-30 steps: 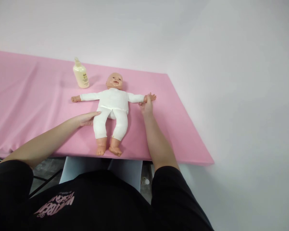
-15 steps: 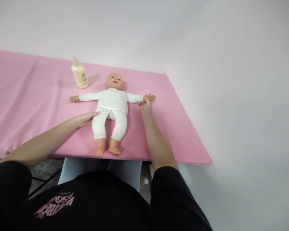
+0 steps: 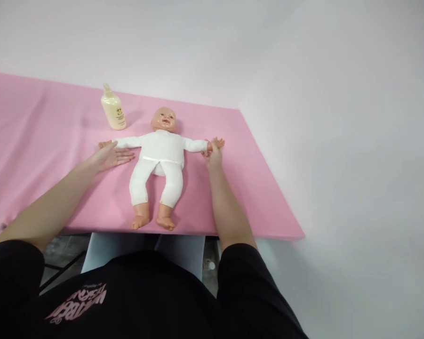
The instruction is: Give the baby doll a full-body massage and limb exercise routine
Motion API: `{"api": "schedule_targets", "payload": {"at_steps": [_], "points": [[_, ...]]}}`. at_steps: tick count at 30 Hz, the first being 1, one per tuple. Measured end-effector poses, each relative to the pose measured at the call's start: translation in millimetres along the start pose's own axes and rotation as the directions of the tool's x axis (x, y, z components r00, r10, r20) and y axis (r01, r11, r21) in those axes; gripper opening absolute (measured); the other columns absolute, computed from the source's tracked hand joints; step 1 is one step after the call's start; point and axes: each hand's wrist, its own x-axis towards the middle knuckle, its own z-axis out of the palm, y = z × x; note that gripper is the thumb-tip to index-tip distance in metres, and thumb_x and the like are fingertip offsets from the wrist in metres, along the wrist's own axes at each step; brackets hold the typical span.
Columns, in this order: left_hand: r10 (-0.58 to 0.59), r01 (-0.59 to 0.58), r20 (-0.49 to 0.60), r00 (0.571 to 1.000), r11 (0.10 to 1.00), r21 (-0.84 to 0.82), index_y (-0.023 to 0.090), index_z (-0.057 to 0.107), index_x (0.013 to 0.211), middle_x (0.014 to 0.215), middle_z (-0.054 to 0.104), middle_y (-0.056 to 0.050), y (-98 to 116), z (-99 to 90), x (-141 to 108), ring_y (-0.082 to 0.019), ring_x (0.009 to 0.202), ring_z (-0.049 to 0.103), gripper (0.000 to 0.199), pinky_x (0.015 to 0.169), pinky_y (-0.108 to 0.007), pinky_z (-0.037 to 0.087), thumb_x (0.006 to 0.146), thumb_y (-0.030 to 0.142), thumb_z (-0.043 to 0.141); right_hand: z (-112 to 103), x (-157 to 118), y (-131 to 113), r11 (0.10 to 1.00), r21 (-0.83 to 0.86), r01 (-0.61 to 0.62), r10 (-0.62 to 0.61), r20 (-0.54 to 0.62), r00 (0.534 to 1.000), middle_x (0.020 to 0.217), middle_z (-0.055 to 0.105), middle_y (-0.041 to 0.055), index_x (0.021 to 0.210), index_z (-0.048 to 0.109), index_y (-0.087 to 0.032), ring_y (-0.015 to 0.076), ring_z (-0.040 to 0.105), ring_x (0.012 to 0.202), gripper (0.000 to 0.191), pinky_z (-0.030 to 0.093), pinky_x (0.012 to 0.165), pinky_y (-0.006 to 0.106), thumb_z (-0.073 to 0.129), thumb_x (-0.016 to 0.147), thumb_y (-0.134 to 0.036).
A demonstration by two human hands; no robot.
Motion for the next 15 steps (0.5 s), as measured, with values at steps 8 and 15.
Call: {"api": "schedule_targets", "payload": {"at_steps": [8,15], "points": [[0.058,-0.113,-0.183,0.981,0.946,-0.303,0.006,0.046,0.154,0.132,0.064,-0.024,8.4,6.2,-3.8,-0.032,0.124,0.070,0.057,0.086,-0.034,0.067,0.106,0.036,0.045,-2.9,2.8,-2.8,1.000,-0.026,-0.002,0.002,-0.011,1.000,0.097,0.073,0.0024,0.096,0.050,-0.025,0.0036,0.034,0.042,0.049,0.037,0.045,0.022,0.053,0.091,-0.074],[0.143,-0.206,-0.196,0.970,0.910,-0.359,0.010,0.055,0.141,0.124,0.069,-0.019,6.4,-2.9,3.0,-0.028,0.123,0.069,0.047,0.100,-0.035,0.063,0.106,0.041,0.047,-6.7,4.8,-2.2,1.000,0.012,0.028,-0.027,-0.083,0.996,0.098,0.073,-0.0021,0.108,0.054,-0.026,0.0039,0.045,0.048,0.031,0.048,0.057,0.022,0.070,0.085,-0.039]]}}
